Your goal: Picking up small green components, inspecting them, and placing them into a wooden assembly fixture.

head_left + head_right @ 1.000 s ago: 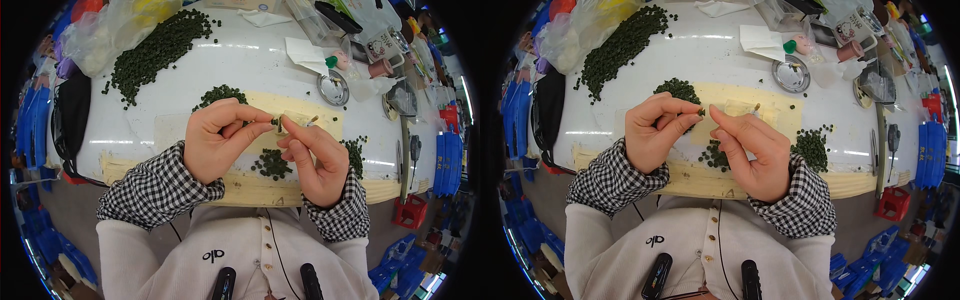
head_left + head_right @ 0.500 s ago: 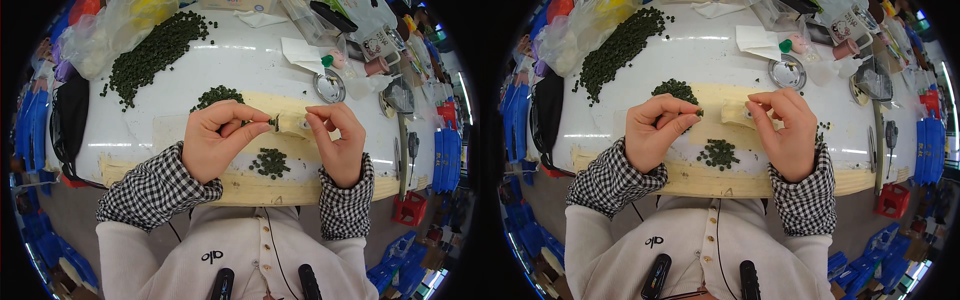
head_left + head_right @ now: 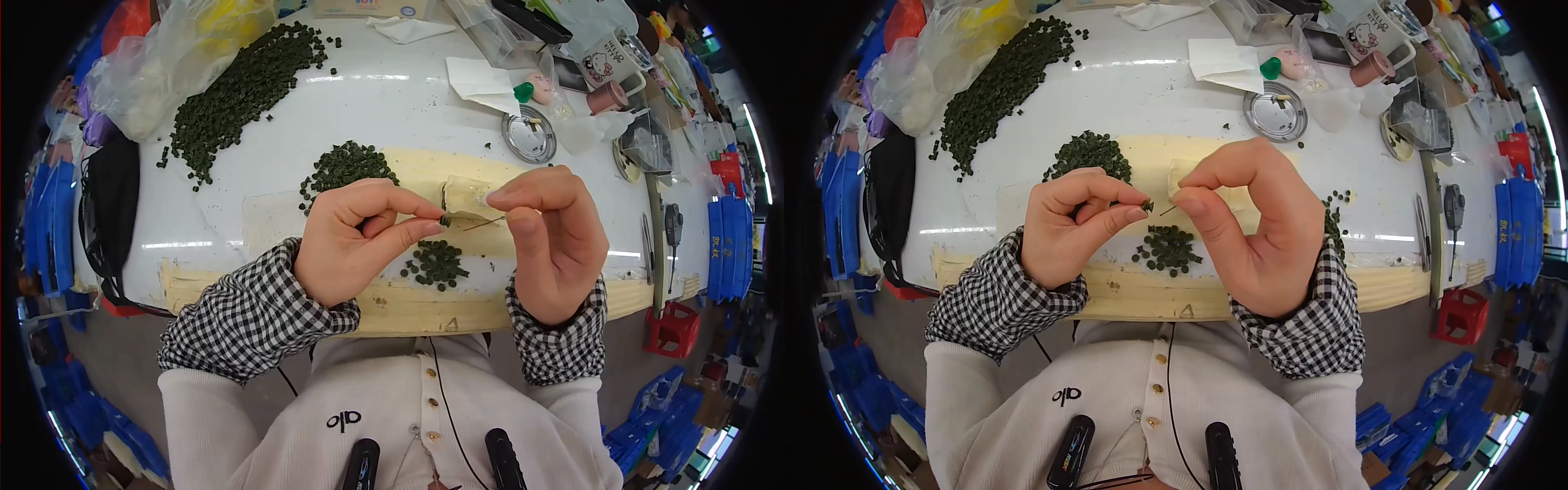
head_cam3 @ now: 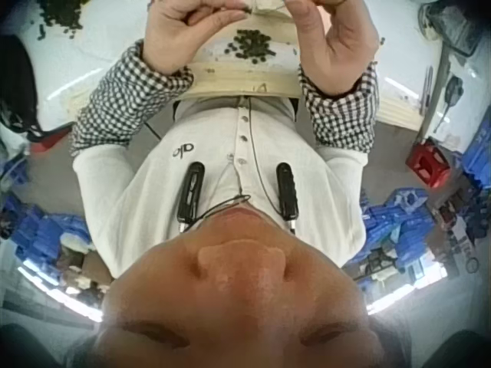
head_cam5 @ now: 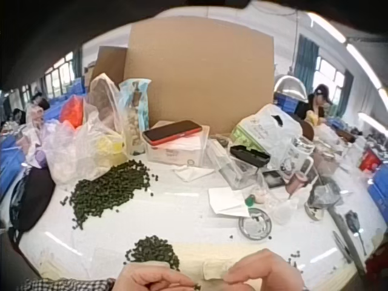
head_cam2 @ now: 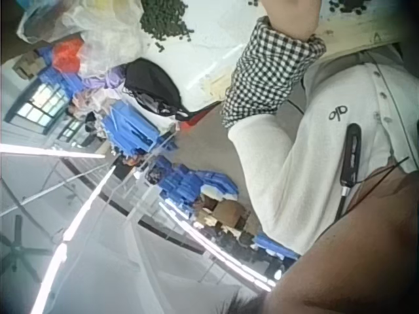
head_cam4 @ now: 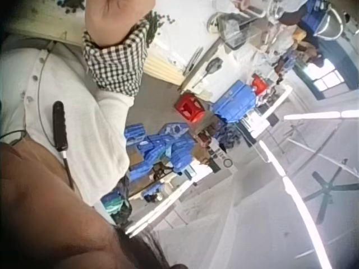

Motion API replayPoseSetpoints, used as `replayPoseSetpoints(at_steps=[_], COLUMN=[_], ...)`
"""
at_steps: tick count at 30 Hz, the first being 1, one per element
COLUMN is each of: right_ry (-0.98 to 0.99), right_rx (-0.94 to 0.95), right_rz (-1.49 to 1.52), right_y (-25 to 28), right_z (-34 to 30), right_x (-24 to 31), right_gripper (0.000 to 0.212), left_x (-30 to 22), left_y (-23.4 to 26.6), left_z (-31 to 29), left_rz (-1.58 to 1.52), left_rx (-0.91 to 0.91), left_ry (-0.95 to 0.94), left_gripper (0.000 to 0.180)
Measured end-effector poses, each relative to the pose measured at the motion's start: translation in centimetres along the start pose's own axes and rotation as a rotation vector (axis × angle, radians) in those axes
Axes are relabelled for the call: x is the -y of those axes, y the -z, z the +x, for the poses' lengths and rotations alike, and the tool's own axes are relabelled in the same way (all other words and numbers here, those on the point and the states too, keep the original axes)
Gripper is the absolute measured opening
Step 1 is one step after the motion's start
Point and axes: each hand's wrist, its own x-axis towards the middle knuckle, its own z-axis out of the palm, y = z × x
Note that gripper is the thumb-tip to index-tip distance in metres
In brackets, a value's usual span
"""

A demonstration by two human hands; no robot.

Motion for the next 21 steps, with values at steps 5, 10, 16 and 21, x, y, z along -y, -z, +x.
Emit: replayPoseSetpoints(at_steps=[5, 10, 16, 21], right_ry=[-0.172, -0.197, -0.206, -0.206], right_rx=[0.076, 0.146, 0.149, 0.132], right_rz=[0.239, 0.210, 0.201, 0.225], right_y=[-1.03, -0.98, -1.00, -1.04], right_z=[-0.28, -0.30, -0.31, -0.34], right_x=[0.00, -0.11, -0.12, -0.19], right_gripper=[0.016, 0.017, 0.016, 0.017], left_x=[0.01, 0.21, 0.50, 0.19], left_y=[-0.15, -0.08, -0.10, -0.04], left_z=[-0.07, -0.08, -0.04, -0.08], left_rz=[0.003, 0.012, 0.016, 0.021], left_rx=[0.022, 0.036, 0.040, 0.045], left_ry=[0.003, -0.016, -0.050, -0.020], left_gripper=[0.015, 0.016, 0.015, 0.016])
